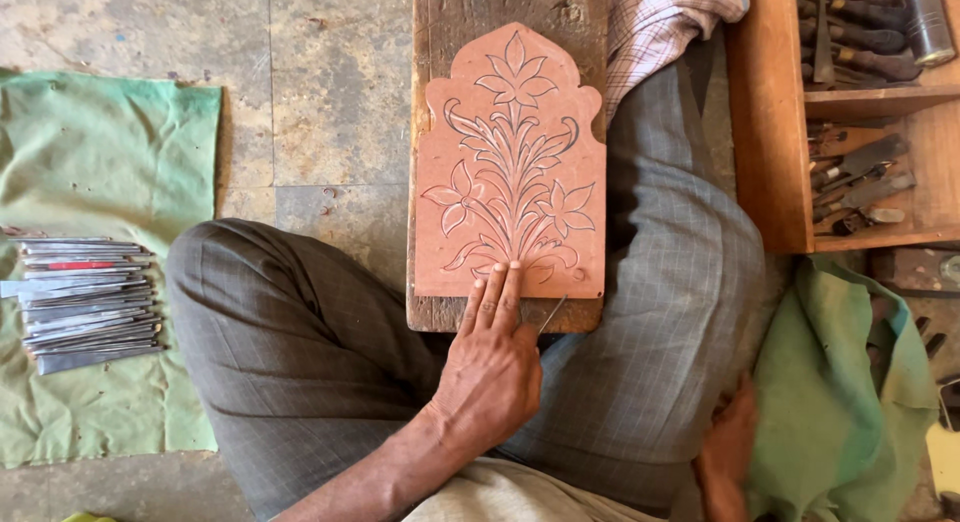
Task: The person carves a floral pattern into a wooden block using a small chisel and a wooden mallet.
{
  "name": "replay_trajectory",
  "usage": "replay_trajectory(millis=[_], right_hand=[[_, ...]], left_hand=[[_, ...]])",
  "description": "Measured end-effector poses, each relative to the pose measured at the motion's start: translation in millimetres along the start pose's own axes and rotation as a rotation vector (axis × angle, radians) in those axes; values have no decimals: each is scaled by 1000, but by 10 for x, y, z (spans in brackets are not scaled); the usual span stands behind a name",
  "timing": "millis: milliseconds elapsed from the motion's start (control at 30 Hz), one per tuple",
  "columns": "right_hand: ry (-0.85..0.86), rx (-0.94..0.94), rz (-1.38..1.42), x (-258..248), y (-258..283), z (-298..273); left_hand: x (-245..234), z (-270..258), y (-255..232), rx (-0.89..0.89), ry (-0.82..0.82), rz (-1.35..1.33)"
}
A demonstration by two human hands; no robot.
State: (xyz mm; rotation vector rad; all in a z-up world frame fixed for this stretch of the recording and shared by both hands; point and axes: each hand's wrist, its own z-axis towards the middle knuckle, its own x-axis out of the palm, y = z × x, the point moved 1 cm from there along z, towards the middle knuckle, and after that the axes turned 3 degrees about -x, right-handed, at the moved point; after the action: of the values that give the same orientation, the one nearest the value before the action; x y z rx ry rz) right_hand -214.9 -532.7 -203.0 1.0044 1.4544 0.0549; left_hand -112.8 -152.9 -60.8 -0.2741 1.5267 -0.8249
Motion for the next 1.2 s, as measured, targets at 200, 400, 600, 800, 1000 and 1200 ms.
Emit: replay_trajectory(millis=[200,400,600,800,1000,1200], right_hand=[[146,-33,21,80,-180,-50],[61,-27,-108,71,-12,-222],[91,49,-178,86,-98,-233],[166,170,-158,17,-219,-268],[129,441,473,-492,76,-261],[130,348,915,-853,625,-321]], left_hand=[[62,-120,-61,46,34,79],[119,-204,-121,60,65,111],[122,-268,-164,91,147,34],[72,-15,-225,242,45,-138],[153,364,-173,198,20,-32],[-38,229,-195,156,78,-490]])
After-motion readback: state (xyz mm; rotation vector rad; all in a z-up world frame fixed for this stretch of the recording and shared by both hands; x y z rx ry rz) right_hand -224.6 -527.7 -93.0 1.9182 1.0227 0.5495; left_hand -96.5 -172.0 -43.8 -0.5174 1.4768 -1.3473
